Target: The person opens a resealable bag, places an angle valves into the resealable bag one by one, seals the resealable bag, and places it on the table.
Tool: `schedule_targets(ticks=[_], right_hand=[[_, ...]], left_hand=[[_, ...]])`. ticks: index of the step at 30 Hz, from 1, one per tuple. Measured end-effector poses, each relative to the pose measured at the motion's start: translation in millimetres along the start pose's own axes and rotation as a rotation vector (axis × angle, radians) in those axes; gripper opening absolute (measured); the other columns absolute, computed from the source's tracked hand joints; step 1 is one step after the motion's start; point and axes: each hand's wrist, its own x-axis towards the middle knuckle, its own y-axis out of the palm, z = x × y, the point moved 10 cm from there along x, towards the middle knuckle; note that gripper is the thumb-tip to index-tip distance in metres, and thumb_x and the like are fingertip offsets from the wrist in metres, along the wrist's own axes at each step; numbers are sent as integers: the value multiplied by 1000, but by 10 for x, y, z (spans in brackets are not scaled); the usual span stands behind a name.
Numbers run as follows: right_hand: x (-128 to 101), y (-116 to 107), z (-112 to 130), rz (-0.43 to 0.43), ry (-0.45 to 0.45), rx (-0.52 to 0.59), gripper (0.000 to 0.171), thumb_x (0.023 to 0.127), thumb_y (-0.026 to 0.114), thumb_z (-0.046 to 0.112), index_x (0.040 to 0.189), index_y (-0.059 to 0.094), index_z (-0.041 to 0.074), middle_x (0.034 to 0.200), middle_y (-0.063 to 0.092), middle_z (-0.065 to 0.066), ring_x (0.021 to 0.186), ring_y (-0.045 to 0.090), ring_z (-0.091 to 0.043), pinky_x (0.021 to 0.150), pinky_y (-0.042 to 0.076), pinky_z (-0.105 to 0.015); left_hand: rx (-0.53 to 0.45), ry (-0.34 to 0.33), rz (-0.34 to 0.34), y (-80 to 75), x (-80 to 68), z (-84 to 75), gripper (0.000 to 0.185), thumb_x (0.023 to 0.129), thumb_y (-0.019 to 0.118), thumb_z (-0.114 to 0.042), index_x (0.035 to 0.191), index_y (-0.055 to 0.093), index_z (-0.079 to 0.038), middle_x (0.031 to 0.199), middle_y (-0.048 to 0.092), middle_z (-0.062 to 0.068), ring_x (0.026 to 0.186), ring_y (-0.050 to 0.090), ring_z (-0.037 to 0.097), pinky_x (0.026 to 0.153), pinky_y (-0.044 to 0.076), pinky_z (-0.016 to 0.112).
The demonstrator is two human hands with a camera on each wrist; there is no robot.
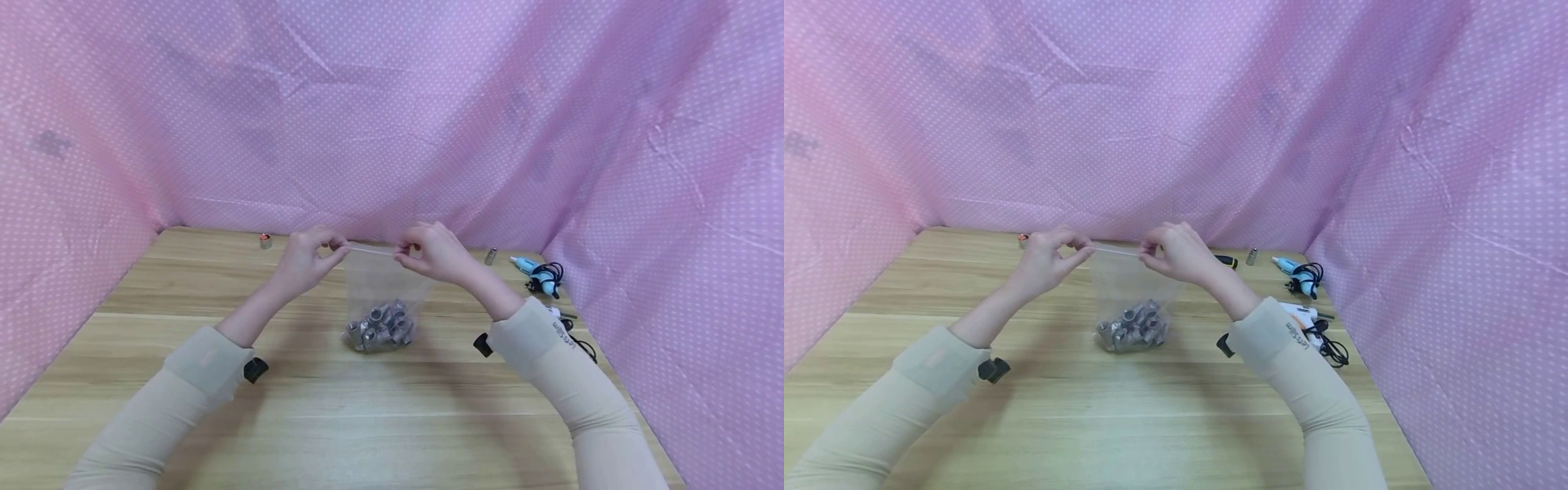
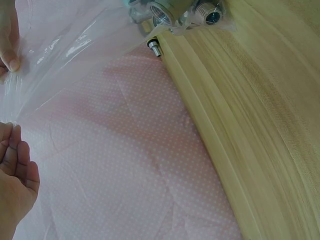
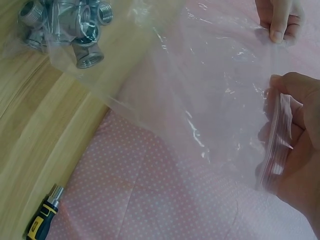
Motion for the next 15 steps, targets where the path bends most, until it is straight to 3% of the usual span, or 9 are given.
schedule_targets(ticks=[5, 15], right_hand=[[-30, -17, -50, -7, 11, 4, 7, 82, 72, 20, 79, 67, 15, 75, 63, 3, 70, 53, -13, 70, 41, -33], [-107, -50, -167, 4, 28, 17, 8, 84, 71, 20, 79, 68, 15, 75, 63, 3, 69, 53, -15, 68, 40, -32]], left_hand=[[0, -26, 17, 2, 1, 39, 5, 82, 70, -5, 79, 68, -1, 76, 68, 10, 73, 62, 21, 68, 53, 42], [6, -40, 23, 9, 35, 94, 6, 83, 69, -6, 81, 68, 0, 77, 68, 11, 75, 63, 22, 71, 51, 37]])
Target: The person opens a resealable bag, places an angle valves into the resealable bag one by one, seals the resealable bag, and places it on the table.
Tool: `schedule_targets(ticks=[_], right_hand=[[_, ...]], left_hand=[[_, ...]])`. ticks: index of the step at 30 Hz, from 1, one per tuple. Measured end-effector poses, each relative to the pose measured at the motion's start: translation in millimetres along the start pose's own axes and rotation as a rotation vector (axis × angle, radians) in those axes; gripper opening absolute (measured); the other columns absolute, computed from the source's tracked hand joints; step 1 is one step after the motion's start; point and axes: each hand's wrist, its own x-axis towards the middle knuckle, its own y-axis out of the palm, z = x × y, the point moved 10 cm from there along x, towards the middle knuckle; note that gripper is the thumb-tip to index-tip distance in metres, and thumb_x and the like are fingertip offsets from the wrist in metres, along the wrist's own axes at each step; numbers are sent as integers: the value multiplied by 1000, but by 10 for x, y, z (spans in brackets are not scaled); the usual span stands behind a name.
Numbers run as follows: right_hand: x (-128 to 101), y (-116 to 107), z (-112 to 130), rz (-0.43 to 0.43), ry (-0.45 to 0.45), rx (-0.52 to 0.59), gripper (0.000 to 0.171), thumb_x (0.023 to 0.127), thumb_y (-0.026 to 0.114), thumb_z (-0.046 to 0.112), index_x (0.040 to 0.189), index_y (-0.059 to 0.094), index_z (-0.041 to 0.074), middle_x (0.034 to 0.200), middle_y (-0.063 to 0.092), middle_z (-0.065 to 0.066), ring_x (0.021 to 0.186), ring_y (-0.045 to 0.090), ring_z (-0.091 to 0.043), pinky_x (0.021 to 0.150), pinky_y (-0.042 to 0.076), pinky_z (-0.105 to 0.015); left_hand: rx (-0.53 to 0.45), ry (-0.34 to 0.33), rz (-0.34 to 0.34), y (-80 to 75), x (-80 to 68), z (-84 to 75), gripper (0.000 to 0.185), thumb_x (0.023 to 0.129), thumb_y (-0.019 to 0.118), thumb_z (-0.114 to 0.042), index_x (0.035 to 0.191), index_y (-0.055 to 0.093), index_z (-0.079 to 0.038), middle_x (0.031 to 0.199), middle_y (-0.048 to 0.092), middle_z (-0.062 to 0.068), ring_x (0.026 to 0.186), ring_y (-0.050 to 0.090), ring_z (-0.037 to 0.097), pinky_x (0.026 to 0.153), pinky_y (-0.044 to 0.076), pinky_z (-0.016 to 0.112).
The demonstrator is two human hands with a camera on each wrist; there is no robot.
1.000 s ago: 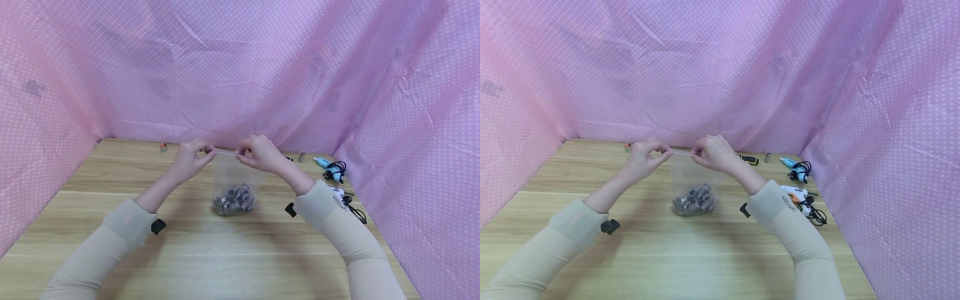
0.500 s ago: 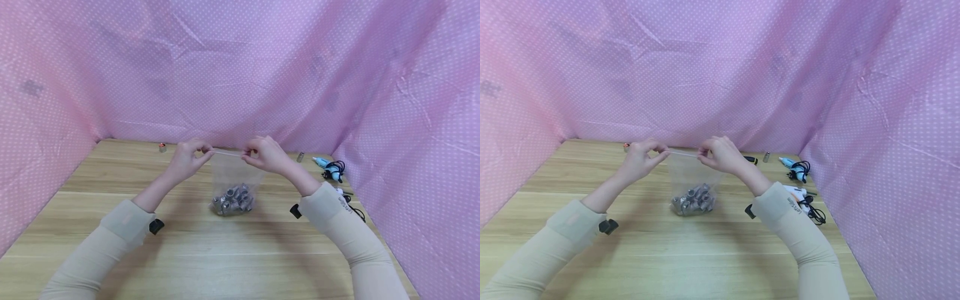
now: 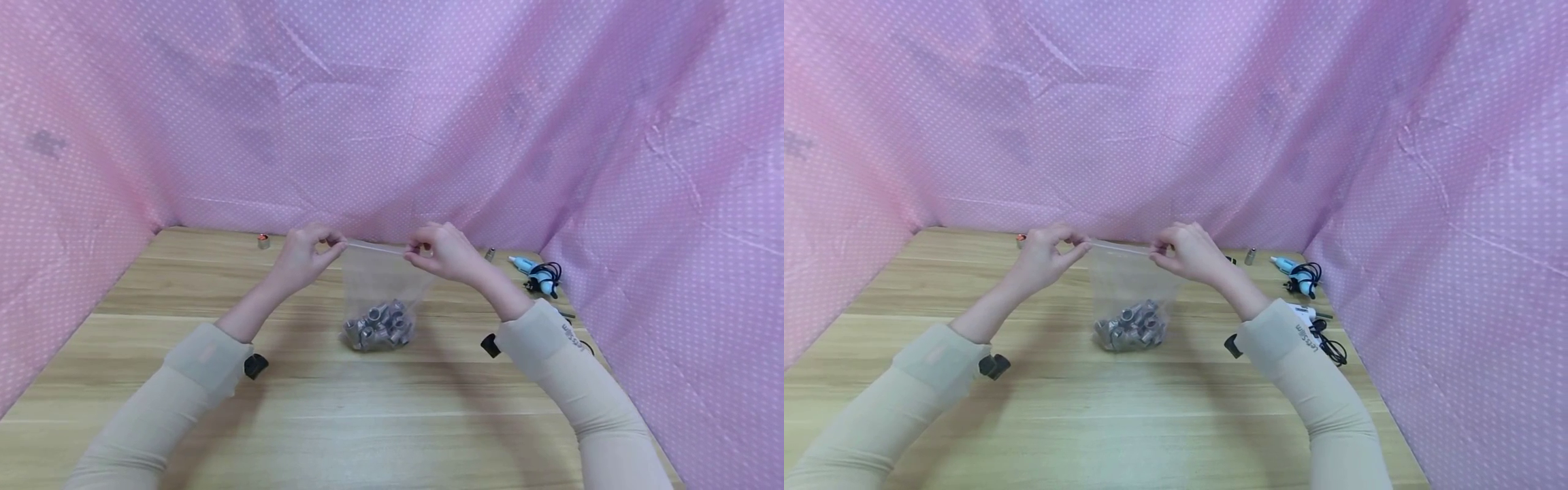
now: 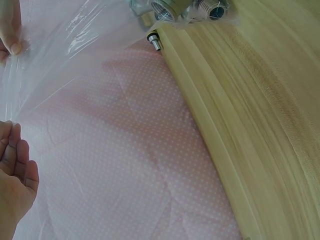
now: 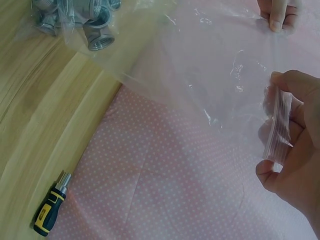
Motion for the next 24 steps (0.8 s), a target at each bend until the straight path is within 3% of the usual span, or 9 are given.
schedule_targets(ticks=[11, 24], right_hand=[[-80, -36, -89, 0, 15, 18, 7, 84, 71, 19, 81, 69, 14, 75, 64, 3, 69, 51, -15, 67, 37, -32], [-212, -95, -182, -27, 12, 26, 7, 84, 71, 17, 81, 69, 10, 74, 63, 1, 69, 51, -17, 66, 37, -31]], left_hand=[[0, -31, -3, -22, 2, 54, 7, 83, 69, -5, 80, 67, 0, 76, 67, 11, 75, 62, 24, 72, 51, 42], [29, -34, 1, -43, -29, 73, 5, 83, 70, -6, 81, 68, -1, 76, 67, 10, 74, 63, 23, 68, 50, 37]])
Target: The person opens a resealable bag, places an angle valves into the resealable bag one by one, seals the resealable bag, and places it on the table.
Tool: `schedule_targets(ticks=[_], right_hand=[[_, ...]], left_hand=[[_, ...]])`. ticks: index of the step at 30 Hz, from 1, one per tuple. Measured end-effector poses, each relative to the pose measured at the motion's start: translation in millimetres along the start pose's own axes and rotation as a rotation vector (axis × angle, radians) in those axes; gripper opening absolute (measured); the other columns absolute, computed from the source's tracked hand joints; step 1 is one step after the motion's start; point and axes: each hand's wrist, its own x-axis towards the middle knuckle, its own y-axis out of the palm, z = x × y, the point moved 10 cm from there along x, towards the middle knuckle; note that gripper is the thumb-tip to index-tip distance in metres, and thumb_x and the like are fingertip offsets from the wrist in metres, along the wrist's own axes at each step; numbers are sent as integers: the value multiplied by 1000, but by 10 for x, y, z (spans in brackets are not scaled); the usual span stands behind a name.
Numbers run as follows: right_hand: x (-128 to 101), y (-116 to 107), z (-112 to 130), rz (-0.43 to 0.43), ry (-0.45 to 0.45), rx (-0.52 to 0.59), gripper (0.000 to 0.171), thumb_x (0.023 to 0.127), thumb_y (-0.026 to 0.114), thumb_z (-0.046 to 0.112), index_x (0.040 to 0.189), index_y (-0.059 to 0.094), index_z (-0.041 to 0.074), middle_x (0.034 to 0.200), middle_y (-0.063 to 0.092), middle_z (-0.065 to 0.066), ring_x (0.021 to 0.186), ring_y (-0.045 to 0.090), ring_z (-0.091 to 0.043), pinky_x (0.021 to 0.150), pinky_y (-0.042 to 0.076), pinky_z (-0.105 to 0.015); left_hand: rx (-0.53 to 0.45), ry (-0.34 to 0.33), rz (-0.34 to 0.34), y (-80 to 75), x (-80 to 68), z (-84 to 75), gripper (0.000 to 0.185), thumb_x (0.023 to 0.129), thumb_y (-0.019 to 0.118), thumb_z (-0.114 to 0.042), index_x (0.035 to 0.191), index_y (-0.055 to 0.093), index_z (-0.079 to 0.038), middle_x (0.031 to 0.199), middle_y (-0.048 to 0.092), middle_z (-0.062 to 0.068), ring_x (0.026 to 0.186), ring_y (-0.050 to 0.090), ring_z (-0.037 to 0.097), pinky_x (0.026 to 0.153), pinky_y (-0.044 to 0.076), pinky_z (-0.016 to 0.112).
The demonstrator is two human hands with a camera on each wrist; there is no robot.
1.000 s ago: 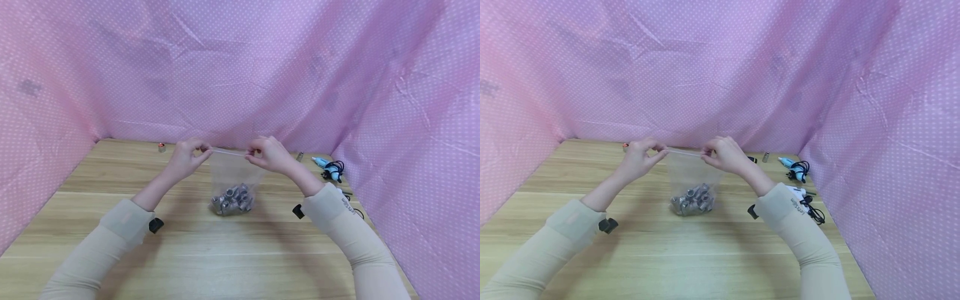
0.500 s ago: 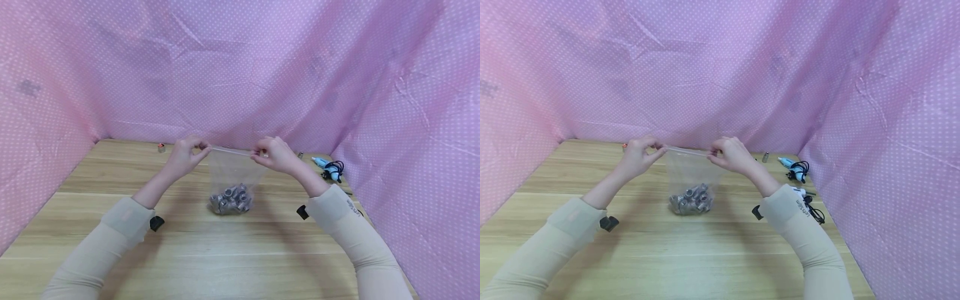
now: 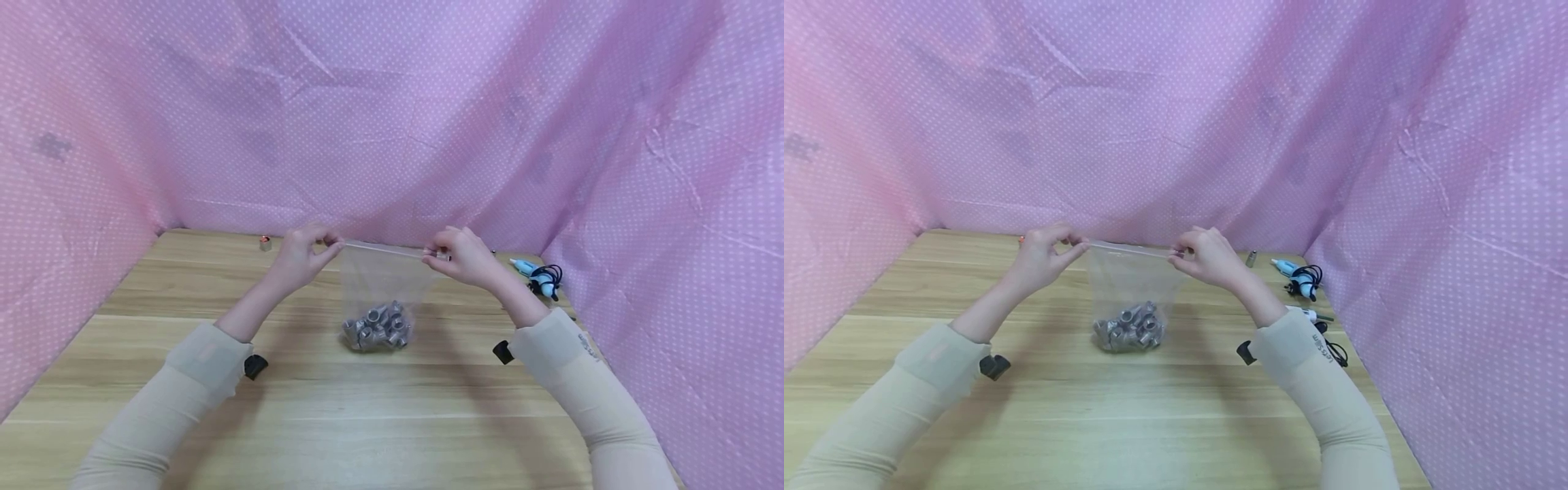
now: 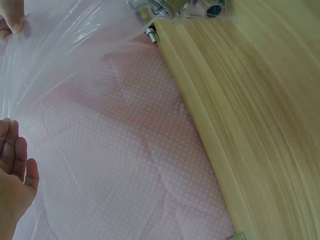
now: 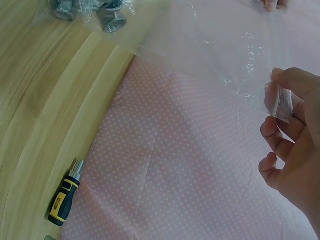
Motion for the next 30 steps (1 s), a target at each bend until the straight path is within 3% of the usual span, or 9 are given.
schedule_targets(ticks=[5, 14, 19, 23, 27, 30], right_hand=[[1, 24, 5, 0, -9, 0, 7, 84, 71, 16, 82, 68, 10, 75, 64, 0, 73, 53, -23, 68, 34, -31], [-5, 2, -18, -33, -11, 12, 8, 82, 73, 14, 80, 67, 9, 72, 62, -1, 71, 52, -22, 67, 33, -31], [-5, -3, -4, -27, -33, 19, 8, 82, 73, 15, 80, 68, 9, 72, 61, 0, 70, 52, -24, 66, 32, -30], [-9, -25, 28, -21, -67, -7, 8, 82, 73, 16, 81, 68, 9, 71, 60, 1, 66, 49, -19, 64, 30, -31], [-18, -28, 2, -5, -59, -53, 9, 83, 72, 18, 81, 68, 11, 72, 58, 2, 68, 45, -13, 67, 30, -34], [-41, -19, -31, 8, -46, -60, 9, 84, 71, 19, 82, 68, 11, 73, 59, 3, 70, 47, -16, 69, 30, -35]], left_hand=[[6, -10, 43, 30, -20, 42, 8, 84, 70, -7, 83, 66, -1, 78, 66, 9, 76, 61, 21, 68, 51, 36], [-41, -62, 160, 155, -3, 63, 12, 86, 69, -18, 91, 69, -6, 83, 67, 4, 78, 59, 16, 70, 51, 35], [-35, -9, 78, 110, 15, 16, 8, 81, 74, -13, 83, 75, -6, 80, 71, 5, 75, 61, 16, 67, 51, 32], [-36, 31, 4, 55, 15, -13, 5, 78, 76, -10, 79, 75, -5, 76, 72, 6, 73, 62, 17, 61, 46, 21], [-43, 59, -31, 22, 22, -39, 7, 76, 78, -9, 78, 75, -3, 75, 72, 6, 71, 62, 18, 59, 42, 16], [-44, 71, -36, 19, 27, -56, 7, 75, 78, -8, 77, 75, -3, 73, 72, 6, 70, 62, 18, 58, 44, 19]])
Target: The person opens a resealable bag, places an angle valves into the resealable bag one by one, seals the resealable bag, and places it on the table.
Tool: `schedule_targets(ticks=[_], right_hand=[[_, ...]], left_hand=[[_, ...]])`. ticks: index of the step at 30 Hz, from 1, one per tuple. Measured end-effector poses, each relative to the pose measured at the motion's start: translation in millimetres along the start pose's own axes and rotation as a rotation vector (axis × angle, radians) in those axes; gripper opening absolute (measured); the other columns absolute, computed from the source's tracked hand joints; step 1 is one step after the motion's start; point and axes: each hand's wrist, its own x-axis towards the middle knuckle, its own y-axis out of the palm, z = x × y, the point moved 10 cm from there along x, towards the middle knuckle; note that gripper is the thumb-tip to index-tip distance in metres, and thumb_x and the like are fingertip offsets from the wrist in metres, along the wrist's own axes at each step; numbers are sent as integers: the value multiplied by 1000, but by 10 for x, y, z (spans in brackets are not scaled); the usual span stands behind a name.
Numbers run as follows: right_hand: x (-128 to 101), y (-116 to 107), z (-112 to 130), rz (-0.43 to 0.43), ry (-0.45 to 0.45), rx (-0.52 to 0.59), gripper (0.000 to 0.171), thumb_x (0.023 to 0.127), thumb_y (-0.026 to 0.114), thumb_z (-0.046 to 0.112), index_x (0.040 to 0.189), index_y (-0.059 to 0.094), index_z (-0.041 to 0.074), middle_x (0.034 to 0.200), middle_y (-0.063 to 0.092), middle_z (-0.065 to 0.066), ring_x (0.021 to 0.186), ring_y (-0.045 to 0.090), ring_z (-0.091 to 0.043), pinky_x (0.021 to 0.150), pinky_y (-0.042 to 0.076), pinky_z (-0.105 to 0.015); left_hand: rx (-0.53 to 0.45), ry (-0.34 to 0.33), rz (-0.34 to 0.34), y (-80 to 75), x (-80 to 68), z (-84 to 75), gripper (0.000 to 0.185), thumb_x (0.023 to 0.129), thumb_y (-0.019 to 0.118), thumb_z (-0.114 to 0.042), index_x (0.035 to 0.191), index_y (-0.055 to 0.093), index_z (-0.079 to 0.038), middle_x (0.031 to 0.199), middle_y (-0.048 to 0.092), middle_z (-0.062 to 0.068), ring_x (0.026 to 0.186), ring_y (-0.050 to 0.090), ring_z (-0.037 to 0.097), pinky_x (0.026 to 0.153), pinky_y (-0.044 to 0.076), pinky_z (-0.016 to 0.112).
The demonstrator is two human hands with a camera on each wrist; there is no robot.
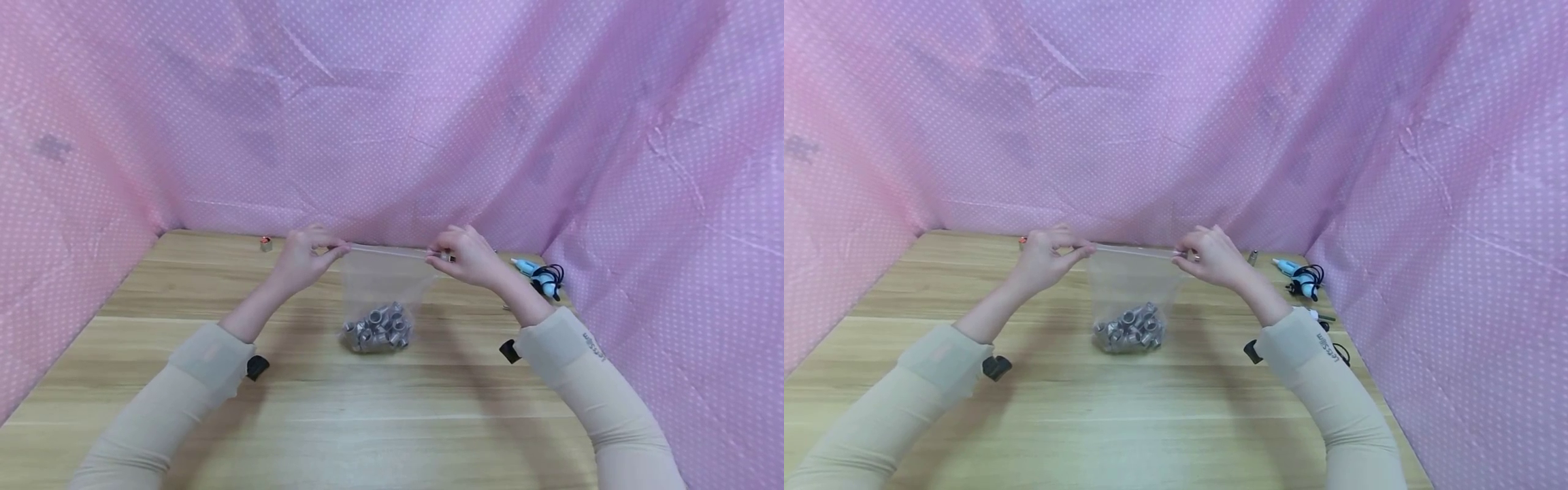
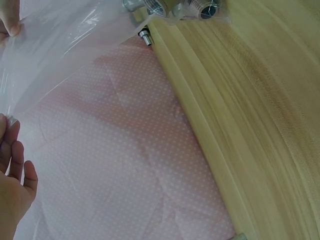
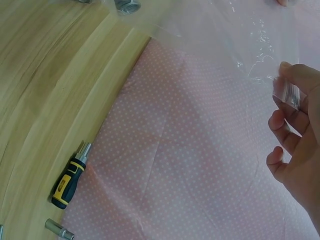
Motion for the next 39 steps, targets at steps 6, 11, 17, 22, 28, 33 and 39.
schedule_targets(ticks=[6, 11, 17, 22, 28, 33, 39], right_hand=[[-59, -18, -25, -11, -10, -5, 9, 84, 72, 19, 85, 69, 11, 76, 60, 3, 73, 51, -18, 68, 29, -31], [-99, -32, -59, -18, -21, -15, 8, 84, 72, 19, 85, 68, 12, 76, 59, 2, 72, 50, -17, 67, 29, -31], [-134, -52, -85, -15, -24, -10, 9, 84, 71, 20, 84, 68, 11, 75, 59, 3, 71, 49, -16, 67, 28, -30], [-153, -66, -87, -26, -43, -10, 10, 83, 72, 19, 84, 69, 10, 77, 62, 3, 73, 51, -15, 68, 29, -30], [-168, -79, -104, -41, -47, -9, 10, 81, 74, 18, 84, 68, 10, 79, 64, 3, 76, 53, -14, 68, 31, -30], [-172, -77, -122, -41, -28, -1, 9, 82, 73, 17, 82, 68, 11, 78, 64, 3, 76, 53, -16, 68, 32, -31], [-150, -75, -132, -77, -18, 5, 8, 81, 74, 17, 79, 68, 11, 74, 64, 3, 74, 52, -17, 67, 31, -32]], left_hand=[[20, 36, 6, 5, 12, -47, 6, 73, 79, -6, 77, 75, -3, 72, 72, 8, 67, 61, 18, 58, 47, 35], [24, 42, 2, 1, 7, -52, 5, 74, 78, -5, 76, 75, -2, 72, 71, 8, 67, 60, 18, 57, 47, 35], [35, 22, 5, -2, -10, -28, 6, 74, 78, -6, 77, 75, -3, 73, 72, 8, 69, 61, 19, 59, 48, 35], [42, 17, 11, -7, -15, -29, 7, 75, 78, -8, 78, 75, -3, 75, 72, 8, 70, 62, 20, 60, 49, 37], [28, 18, 12, -6, -27, -31, 5, 75, 78, -6, 77, 75, -2, 76, 72, 8, 71, 62, 20, 62, 49, 37], [28, 10, 9, -16, -32, -10, 5, 75, 78, -6, 77, 75, -2, 76, 72, 9, 71, 63, 20, 63, 50, 34], [26, 1, 6, -43, -39, 15, 6, 76, 77, -6, 78, 75, -1, 76, 72, 9, 71, 63, 19, 62, 50, 30]])
